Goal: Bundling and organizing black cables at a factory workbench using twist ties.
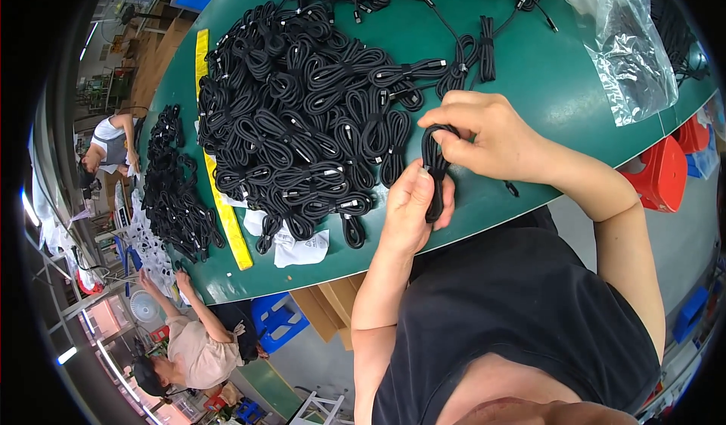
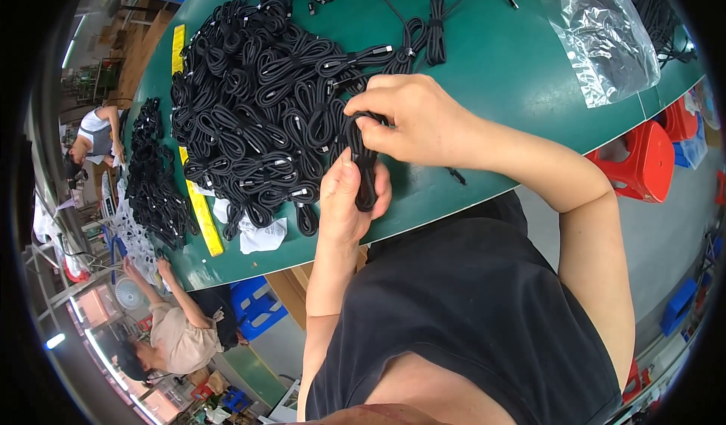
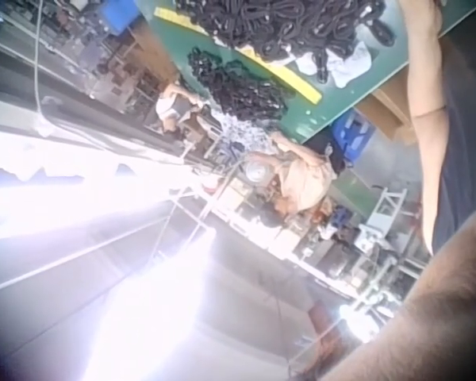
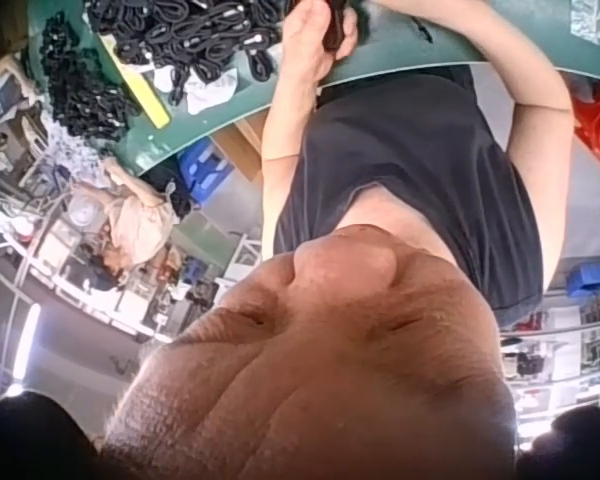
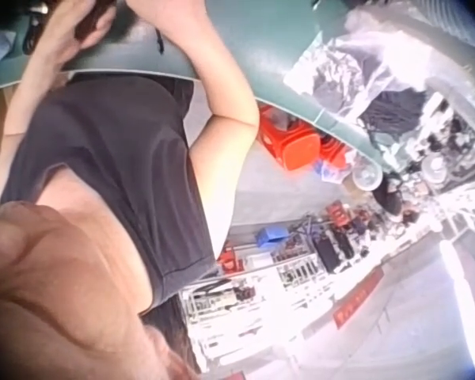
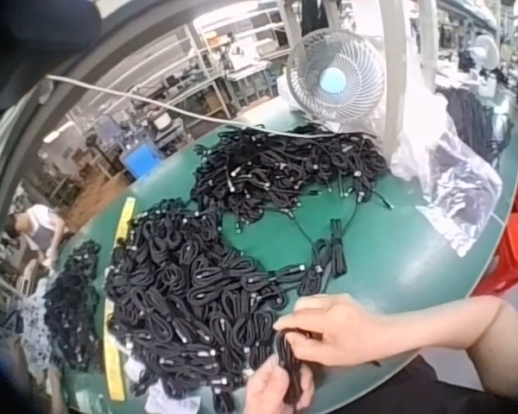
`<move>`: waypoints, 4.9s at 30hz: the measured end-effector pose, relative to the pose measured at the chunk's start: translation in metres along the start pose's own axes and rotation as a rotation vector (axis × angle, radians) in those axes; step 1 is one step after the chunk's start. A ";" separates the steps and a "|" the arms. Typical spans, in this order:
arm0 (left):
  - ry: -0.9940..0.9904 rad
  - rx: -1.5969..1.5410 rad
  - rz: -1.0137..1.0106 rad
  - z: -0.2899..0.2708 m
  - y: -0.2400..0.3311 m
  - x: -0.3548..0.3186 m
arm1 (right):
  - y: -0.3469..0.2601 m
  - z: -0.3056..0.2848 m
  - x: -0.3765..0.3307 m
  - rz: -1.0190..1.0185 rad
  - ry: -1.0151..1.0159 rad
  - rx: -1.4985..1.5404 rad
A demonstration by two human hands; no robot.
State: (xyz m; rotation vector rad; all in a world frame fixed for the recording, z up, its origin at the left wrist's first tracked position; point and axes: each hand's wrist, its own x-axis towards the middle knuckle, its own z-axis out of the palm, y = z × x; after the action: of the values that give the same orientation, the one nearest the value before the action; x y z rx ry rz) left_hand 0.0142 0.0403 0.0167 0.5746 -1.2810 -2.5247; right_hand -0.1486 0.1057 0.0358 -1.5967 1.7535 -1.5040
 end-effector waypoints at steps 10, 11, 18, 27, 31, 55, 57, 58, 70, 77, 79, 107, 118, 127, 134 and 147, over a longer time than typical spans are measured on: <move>0.140 -0.304 0.062 -0.011 -0.003 0.009 | -0.013 -0.010 -0.021 0.253 -0.157 0.158; 0.141 -0.303 0.061 -0.013 -0.006 0.009 | -0.012 -0.011 -0.022 0.165 -0.149 0.042; 0.309 -0.075 0.192 0.000 -0.013 0.012 | -0.015 -0.011 -0.015 0.134 -0.051 0.046; 0.053 -0.208 -0.192 -0.004 0.001 0.008 | -0.007 -0.023 0.005 -0.494 -0.163 -0.687; -0.127 -0.380 -0.367 -0.012 0.004 0.006 | -0.007 -0.037 0.006 -0.622 -0.341 -0.681; -0.068 -0.384 -0.402 -0.001 -0.003 0.000 | -0.013 -0.043 -0.018 -0.652 -0.358 -0.695; -0.089 -0.379 -0.392 -0.006 -0.003 0.000 | -0.009 -0.051 -0.015 -0.628 -0.311 -0.735; -0.078 -0.371 -0.397 -0.005 -0.002 0.001 | -0.008 -0.047 -0.016 -0.632 -0.309 -0.735; -0.088 -0.351 -0.397 0.004 -0.003 0.002 | -0.007 -0.044 -0.021 -0.575 -0.319 -0.563; -0.125 -0.479 -0.429 0.002 0.002 0.003 | -0.006 -0.048 -0.014 -0.434 -0.179 -0.485; -0.133 -0.484 -0.436 0.000 -0.002 0.003 | 0.005 -0.050 -0.014 -0.296 -0.208 -0.301; 0.192 -0.134 -0.135 -0.002 -0.017 0.006 | 0.034 -0.028 -0.038 0.619 -0.184 0.912; 0.178 -0.121 -0.152 -0.003 -0.017 0.010 | 0.028 -0.023 -0.046 0.589 -0.111 0.665; 0.423 0.040 0.113 -0.003 -0.010 0.017 | 0.023 -0.003 -0.065 0.364 -0.091 0.462; 0.465 0.096 0.114 -0.003 -0.009 0.016 | 0.019 0.016 -0.077 -0.245 -0.030 -0.262; 0.396 -0.023 0.403 -0.025 0.048 0.026 | 0.038 -0.034 -0.002 -0.202 -0.017 -0.185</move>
State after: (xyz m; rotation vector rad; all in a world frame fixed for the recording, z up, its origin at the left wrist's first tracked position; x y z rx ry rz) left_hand 0.0041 -0.0152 0.0363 0.6888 -1.0901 -1.9744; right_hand -0.1946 0.1157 0.0164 -1.9236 1.8140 -1.4442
